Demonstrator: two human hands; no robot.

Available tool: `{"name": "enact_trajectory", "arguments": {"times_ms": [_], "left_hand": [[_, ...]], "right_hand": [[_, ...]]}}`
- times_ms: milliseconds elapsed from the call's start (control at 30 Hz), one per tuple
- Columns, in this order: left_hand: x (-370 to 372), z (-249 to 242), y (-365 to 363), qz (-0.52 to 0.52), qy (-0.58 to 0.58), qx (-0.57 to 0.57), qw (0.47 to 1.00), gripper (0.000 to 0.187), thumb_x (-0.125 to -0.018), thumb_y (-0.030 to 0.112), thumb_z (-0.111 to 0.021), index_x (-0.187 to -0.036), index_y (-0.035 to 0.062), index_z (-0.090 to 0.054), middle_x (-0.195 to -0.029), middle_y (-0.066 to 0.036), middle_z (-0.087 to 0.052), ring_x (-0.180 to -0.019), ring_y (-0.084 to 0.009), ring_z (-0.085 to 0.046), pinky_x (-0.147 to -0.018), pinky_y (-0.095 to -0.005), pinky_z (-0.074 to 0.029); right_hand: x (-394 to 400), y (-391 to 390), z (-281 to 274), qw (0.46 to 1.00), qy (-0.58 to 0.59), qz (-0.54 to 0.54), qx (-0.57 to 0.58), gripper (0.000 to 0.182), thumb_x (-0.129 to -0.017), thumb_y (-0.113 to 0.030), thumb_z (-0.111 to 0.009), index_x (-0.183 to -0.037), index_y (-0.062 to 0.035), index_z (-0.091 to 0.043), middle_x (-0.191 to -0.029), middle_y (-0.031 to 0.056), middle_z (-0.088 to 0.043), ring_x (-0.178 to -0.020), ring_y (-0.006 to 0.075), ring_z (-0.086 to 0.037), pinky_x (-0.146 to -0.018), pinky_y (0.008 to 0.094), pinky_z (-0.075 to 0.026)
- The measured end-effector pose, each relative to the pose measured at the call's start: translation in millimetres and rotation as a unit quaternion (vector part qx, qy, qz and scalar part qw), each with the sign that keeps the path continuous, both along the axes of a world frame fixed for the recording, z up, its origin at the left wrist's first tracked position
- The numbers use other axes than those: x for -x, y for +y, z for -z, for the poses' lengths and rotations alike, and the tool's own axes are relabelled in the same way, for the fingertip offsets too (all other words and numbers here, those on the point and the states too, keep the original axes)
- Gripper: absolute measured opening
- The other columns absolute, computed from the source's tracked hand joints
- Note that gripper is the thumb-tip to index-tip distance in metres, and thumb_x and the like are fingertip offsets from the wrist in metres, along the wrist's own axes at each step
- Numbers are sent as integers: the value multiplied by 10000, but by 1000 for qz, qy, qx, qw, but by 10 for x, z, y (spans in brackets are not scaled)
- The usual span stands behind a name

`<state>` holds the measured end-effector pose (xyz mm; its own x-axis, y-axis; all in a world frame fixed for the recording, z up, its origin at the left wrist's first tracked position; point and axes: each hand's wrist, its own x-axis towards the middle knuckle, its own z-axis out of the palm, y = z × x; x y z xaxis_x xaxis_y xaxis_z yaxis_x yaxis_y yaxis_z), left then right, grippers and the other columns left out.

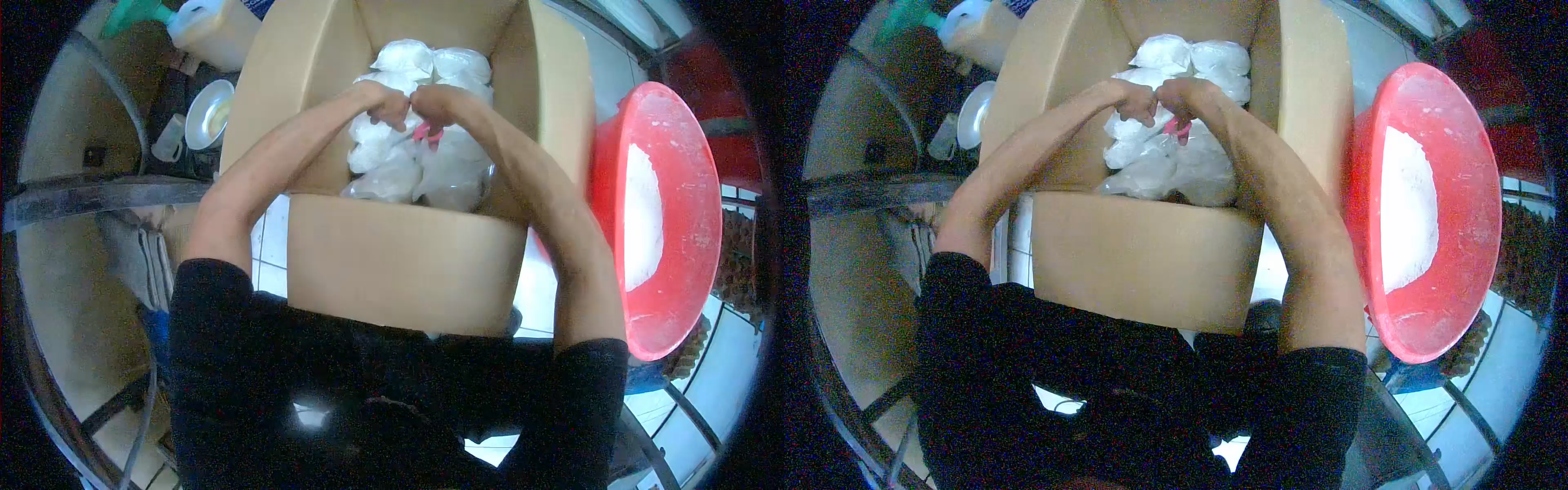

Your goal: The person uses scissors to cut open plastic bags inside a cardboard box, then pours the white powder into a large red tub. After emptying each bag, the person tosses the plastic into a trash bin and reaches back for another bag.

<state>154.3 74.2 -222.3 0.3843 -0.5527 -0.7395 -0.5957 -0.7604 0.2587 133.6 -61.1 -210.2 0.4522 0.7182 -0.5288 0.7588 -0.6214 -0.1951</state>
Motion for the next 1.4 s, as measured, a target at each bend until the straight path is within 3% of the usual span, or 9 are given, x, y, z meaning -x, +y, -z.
{"name": "enact_trajectory", "arguments": {"times_ms": [67,333,433,533,633,833,933,1033,1400], "left_hand": [[-132,-30,59,-26,7,76,997,287,-734,312,-548,-660,35,-569,-542,-73,-536,-443,-173,-505,-415,-335,-419],[235,107,-85,-30,87,-153,984,557,-774,520,-529,-1014,17,-509,-920,-114,-562,-680,-204,-555,-558,-367,-468],[230,410,115,63,-170,0,983,530,-766,518,-540,-1000,43,-522,-895,-108,-559,-653,-200,-541,-536,-360,-457],[154,460,209,125,-97,-48,986,478,-775,484,-533,-1000,62,-541,-812,-124,-592,-637,-217,-544,-547,-376,-450],[120,281,33,11,90,-73,993,350,-773,383,-527,-932,76,-584,-739,-117,-614,-600,-222,-543,-551,-394,-440],[111,300,9,99,-4,18,995,210,-703,222,-509,-761,32,-577,-590,-89,-565,-516,-208,-502,-505,-390,-410],[96,242,-25,96,-22,-29,995,216,-696,219,-518,-727,10,-563,-573,-104,-558,-524,-217,-507,-510,-387,-409],[-47,14,31,16,-44,47,998,169,-637,159,-507,-704,33,-598,-607,-92,-580,-508,-199,-531,-454,-361,-400],[72,-518,76,-73,-95,-82,989,169,-646,71,-526,-743,-29,-621,-710,-146,-621,-593,-233,-591,-495,-368,-471]], "right_hand": [[30,3,14,1000,-10,6,-9,606,-445,-322,-853,-911,-18,-614,-920,129,-633,-864,270,-605,-746,349,-492],[31,-90,243,996,-35,65,-41,486,-472,-294,-823,-789,11,-618,-784,151,-634,-734,276,-616,-632,350,-497],[26,-91,178,998,-20,50,-26,497,-461,-280,-828,-805,5,-610,-759,145,-630,-723,280,-616,-620,349,-496],[56,-100,123,998,-29,58,-14,539,-436,-275,-840,-837,-3,-606,-773,141,-630,-739,278,-615,-639,354,-496],[58,-126,187,997,-48,33,-50,593,-411,-297,-849,-861,1,-603,-803,146,-629,-764,282,-614,-661,358,-494],[62,-99,70,998,-38,41,-21,596,-416,-344,-844,-838,7,-612,-824,149,-633,-773,288,-614,-675,359,-493],[-101,-26,210,997,-17,18,69,756,-399,-350,-861,-1001,-4,-562,-956,116,-627,-883,279,-604,-750,374,-489],[-105,-23,232,995,34,40,86,729,-399,-373,-857,-948,20,-582,-944,129,-631,-856,291,-608,-734,370,-493],[-14,-30,12,997,23,67,33,609,-504,-400,-783,-931,0,-615,-871,172,-634,-791,281,-613,-695,369,-489]]}}
